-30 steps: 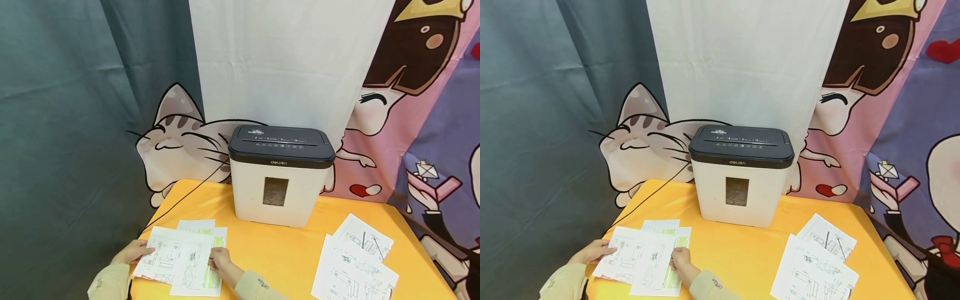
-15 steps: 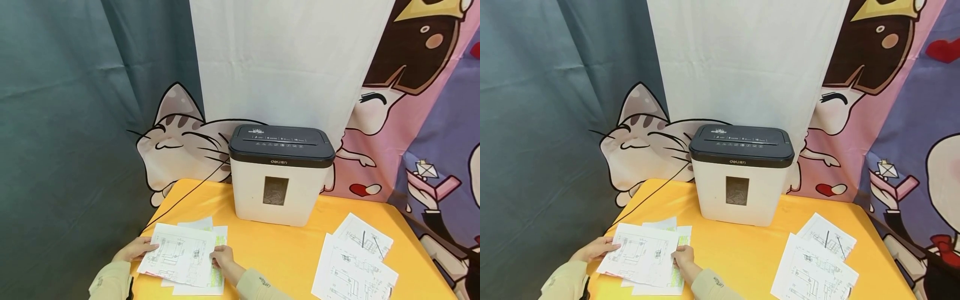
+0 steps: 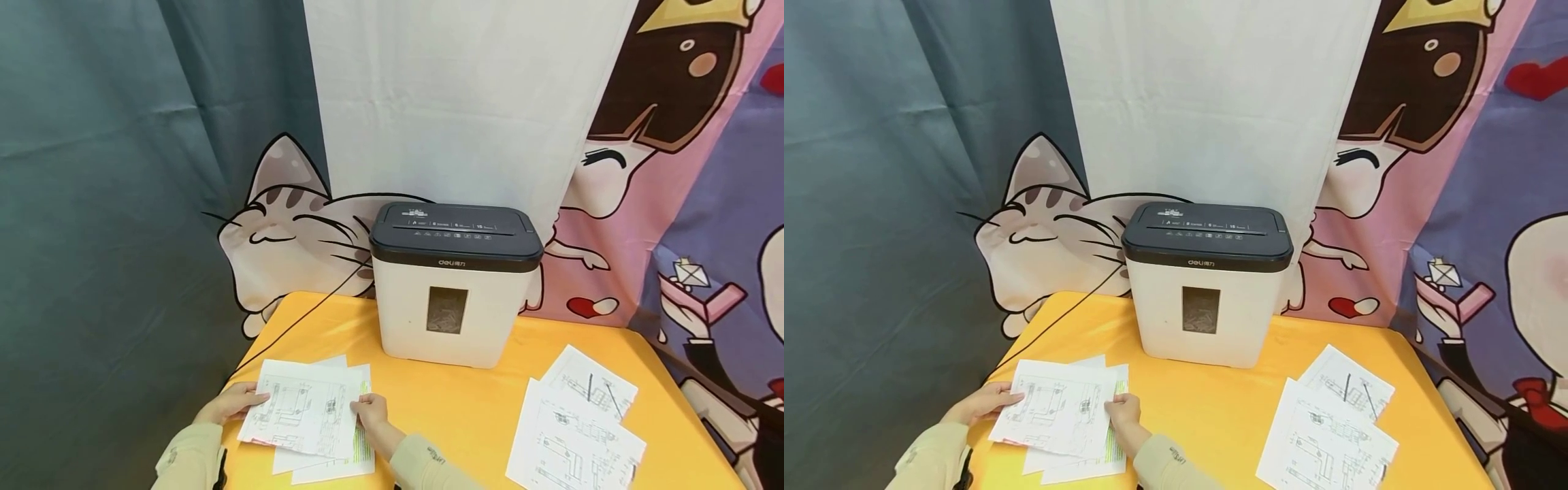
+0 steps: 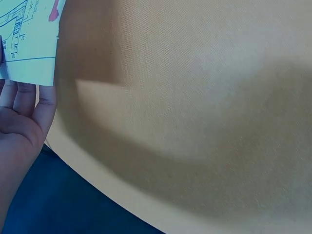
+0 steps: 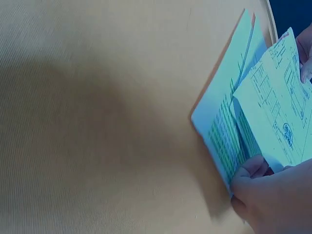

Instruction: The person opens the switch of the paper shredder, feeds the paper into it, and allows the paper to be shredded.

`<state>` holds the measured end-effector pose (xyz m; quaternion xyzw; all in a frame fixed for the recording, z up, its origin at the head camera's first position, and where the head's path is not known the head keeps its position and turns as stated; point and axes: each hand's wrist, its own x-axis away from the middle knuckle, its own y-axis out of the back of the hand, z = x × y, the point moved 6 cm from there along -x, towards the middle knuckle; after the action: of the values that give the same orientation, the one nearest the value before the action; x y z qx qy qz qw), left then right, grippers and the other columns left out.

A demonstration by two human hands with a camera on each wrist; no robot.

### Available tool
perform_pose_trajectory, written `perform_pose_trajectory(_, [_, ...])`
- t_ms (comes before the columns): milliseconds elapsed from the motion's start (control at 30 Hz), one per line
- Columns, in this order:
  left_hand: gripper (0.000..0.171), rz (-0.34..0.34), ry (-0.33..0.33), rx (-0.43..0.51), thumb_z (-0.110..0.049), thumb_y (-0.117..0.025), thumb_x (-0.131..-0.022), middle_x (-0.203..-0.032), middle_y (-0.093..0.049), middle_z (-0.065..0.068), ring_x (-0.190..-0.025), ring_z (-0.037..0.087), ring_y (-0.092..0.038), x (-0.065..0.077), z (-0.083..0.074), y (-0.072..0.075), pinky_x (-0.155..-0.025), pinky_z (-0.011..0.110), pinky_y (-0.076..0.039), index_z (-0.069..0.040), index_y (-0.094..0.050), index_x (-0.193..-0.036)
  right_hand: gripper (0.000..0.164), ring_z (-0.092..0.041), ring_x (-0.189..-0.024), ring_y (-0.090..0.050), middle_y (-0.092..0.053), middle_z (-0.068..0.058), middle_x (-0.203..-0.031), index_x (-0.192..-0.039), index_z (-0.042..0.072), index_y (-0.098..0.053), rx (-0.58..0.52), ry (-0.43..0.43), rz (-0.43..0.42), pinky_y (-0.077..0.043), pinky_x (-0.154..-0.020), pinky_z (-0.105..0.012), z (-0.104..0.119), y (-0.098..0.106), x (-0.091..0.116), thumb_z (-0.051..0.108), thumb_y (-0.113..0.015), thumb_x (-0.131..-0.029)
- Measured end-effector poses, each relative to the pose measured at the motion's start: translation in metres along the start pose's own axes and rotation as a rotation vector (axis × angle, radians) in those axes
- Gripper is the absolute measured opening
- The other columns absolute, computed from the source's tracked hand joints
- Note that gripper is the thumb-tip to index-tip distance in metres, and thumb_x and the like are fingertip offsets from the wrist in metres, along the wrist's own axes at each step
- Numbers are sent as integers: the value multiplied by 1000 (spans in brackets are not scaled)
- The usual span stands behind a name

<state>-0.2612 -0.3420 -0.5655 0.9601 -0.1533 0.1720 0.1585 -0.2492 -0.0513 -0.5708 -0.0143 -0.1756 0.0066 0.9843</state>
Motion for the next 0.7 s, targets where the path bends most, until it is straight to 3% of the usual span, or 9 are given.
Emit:
perform_pose_trajectory(233, [49,5,-34,20,-20,-60,-92,-88,-70,0,-75,11,-66,-4,-8,-6,-66,25,-55,18,-48,-120,7,-10,-59,-46,-51,-2,-73,-85,-5,-56,5,36,24,-40,-54,-20,5,11,-14,-2,-62,-85])
perform_pose_trajectory(467, [48,14,-76,-11,-20,-60,-93,-89,-72,2,-73,11,-67,-11,-20,-18,-64,25,-54,18,-49,-120,13,-12,-62,-51,-59,-8,-78,-92,-11,-60,86,82,49,-47,-58,-25,16,29,-27,-1,-64,-85])
perform_pose_trajectory(700, [45,-38,-89,-55,-22,-63,-91,-87,-72,1,-67,8,-63,-25,-33,-29,-60,23,-50,12,-54,-118,17,-13,-66,-55,-63,-15,-85,-96,-14,-61,127,123,50,-54,-65,-33,27,50,-37,-1,-62,-86])
